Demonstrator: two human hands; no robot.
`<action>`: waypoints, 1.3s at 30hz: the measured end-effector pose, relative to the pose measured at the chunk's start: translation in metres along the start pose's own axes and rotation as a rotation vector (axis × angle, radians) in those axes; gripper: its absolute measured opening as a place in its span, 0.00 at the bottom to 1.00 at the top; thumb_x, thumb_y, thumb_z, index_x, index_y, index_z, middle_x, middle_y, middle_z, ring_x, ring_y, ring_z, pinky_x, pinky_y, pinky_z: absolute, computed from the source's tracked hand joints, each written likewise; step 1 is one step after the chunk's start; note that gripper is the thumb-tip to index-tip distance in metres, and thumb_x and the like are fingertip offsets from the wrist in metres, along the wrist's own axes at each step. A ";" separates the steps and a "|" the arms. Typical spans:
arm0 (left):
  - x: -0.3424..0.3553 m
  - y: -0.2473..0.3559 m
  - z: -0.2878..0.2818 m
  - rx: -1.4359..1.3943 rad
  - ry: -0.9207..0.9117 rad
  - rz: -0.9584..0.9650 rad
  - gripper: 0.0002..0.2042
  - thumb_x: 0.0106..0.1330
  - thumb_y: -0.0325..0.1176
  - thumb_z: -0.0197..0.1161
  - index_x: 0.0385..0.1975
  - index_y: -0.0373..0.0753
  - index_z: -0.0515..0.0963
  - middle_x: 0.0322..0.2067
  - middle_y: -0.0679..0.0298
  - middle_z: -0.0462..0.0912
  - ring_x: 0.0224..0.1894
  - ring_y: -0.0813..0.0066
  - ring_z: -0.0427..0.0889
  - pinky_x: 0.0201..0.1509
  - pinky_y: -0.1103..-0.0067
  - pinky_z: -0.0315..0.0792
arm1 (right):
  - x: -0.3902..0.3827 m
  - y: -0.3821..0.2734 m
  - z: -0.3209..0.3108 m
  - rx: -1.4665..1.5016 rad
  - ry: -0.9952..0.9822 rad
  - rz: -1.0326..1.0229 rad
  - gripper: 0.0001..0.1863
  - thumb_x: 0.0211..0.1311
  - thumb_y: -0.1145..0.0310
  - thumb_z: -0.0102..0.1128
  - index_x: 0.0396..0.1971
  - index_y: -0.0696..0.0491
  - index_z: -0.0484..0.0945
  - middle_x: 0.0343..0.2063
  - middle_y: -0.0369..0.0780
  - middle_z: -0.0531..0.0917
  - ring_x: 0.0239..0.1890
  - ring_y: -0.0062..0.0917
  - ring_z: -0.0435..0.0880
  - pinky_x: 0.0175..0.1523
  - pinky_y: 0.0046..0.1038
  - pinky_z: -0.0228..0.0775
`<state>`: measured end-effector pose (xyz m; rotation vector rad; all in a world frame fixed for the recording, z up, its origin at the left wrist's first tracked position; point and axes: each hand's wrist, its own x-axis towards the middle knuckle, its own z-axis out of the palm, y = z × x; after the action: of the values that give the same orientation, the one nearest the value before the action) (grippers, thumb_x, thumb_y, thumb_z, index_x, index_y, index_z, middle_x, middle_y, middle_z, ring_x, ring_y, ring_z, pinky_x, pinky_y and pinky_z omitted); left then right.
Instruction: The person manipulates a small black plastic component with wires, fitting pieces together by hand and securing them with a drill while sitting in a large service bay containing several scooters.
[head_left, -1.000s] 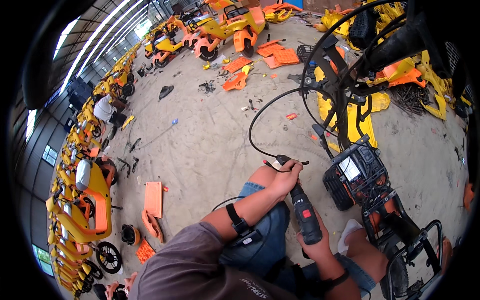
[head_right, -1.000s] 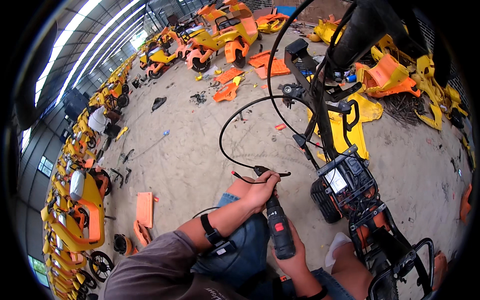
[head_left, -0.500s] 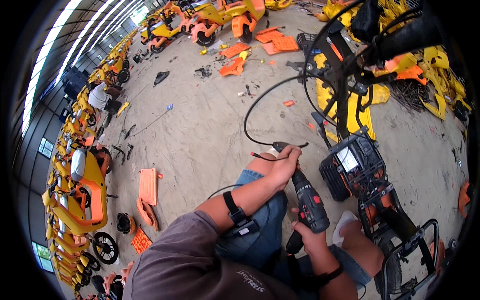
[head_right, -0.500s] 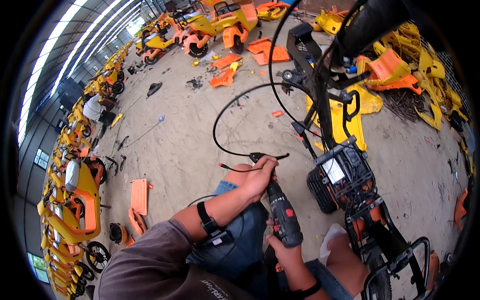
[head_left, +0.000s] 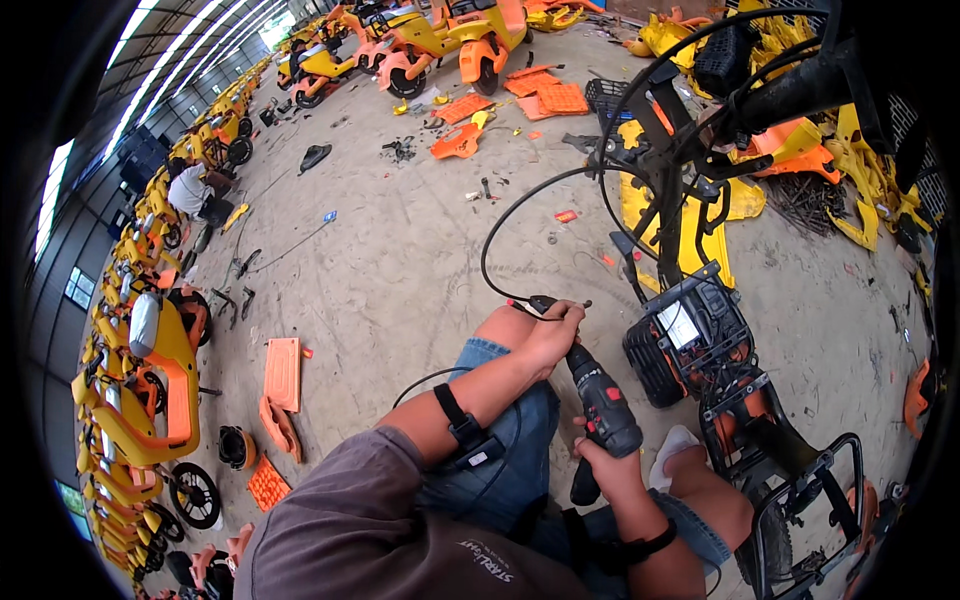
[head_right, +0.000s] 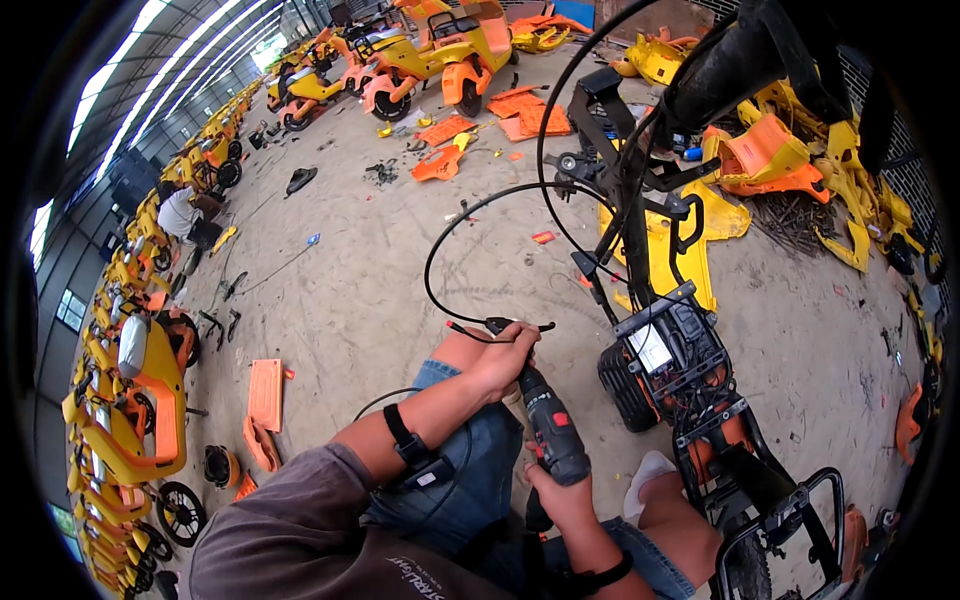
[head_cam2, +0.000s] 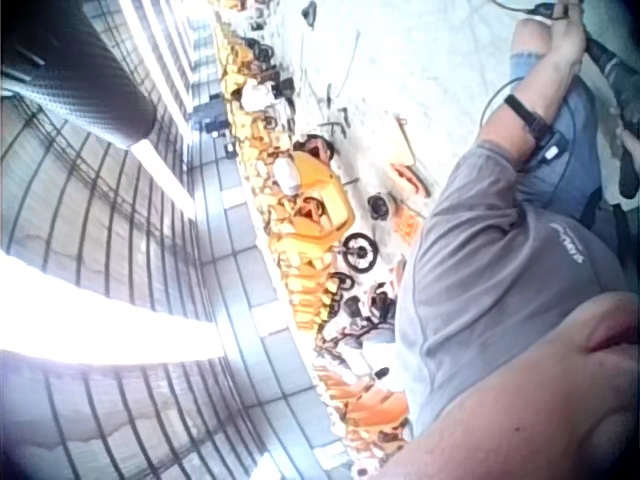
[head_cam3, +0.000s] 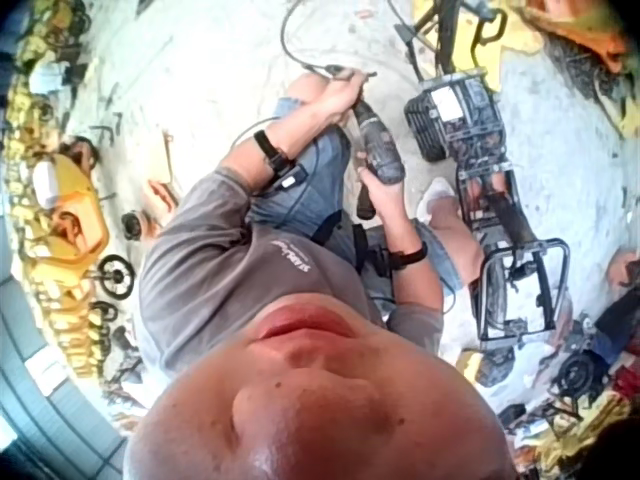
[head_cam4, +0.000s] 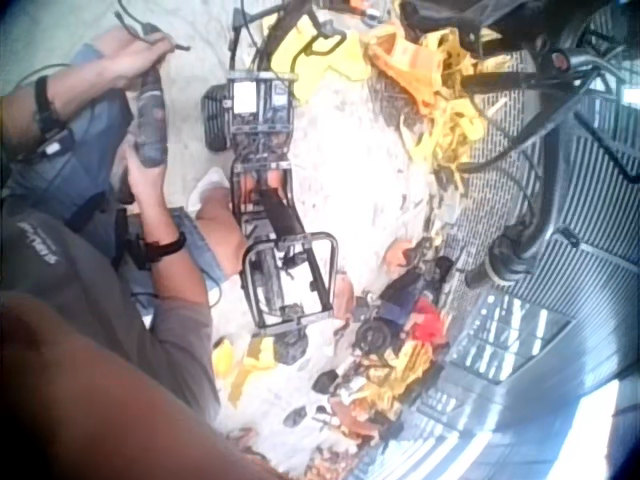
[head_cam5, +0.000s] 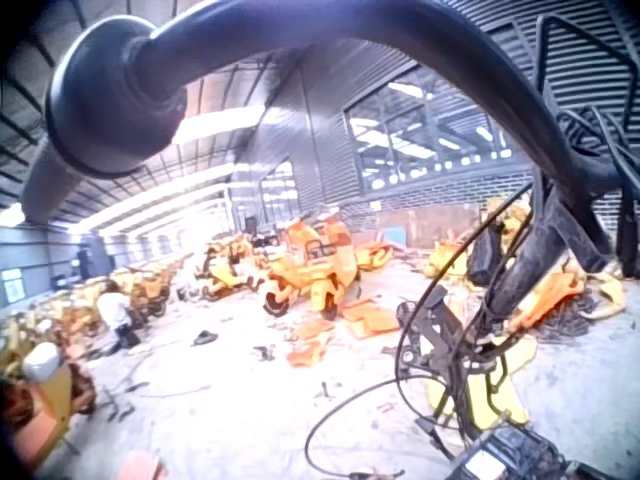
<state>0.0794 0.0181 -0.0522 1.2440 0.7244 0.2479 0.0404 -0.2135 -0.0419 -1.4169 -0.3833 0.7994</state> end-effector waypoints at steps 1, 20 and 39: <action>0.000 0.000 -0.001 0.000 -0.005 0.010 0.12 0.74 0.42 0.57 0.43 0.41 0.76 0.29 0.69 0.69 0.30 0.79 0.69 0.36 0.80 0.67 | 0.000 0.006 0.000 -0.142 -0.011 -0.075 0.28 0.56 0.84 0.60 0.60 0.58 0.73 0.44 0.41 0.86 0.36 0.22 0.84 0.44 0.27 0.78; 0.004 -0.005 -0.016 0.067 -0.059 -0.025 0.10 0.75 0.41 0.57 0.41 0.42 0.76 0.28 0.71 0.70 0.29 0.80 0.69 0.34 0.80 0.67 | 0.000 0.008 0.002 -0.367 0.036 -0.148 0.35 0.50 0.75 0.69 0.62 0.55 0.72 0.40 0.44 0.86 0.41 0.27 0.87 0.51 0.29 0.77; 0.009 -0.006 -0.024 0.105 -0.045 -0.003 0.09 0.74 0.40 0.58 0.42 0.41 0.76 0.28 0.70 0.73 0.29 0.80 0.71 0.35 0.80 0.69 | 0.006 0.015 0.003 -0.365 0.006 -0.151 0.31 0.52 0.74 0.68 0.60 0.54 0.73 0.38 0.45 0.85 0.40 0.32 0.87 0.50 0.32 0.77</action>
<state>0.0701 0.0402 -0.0642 1.3441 0.7072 0.1805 0.0389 -0.2079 -0.0571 -1.7049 -0.6484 0.6220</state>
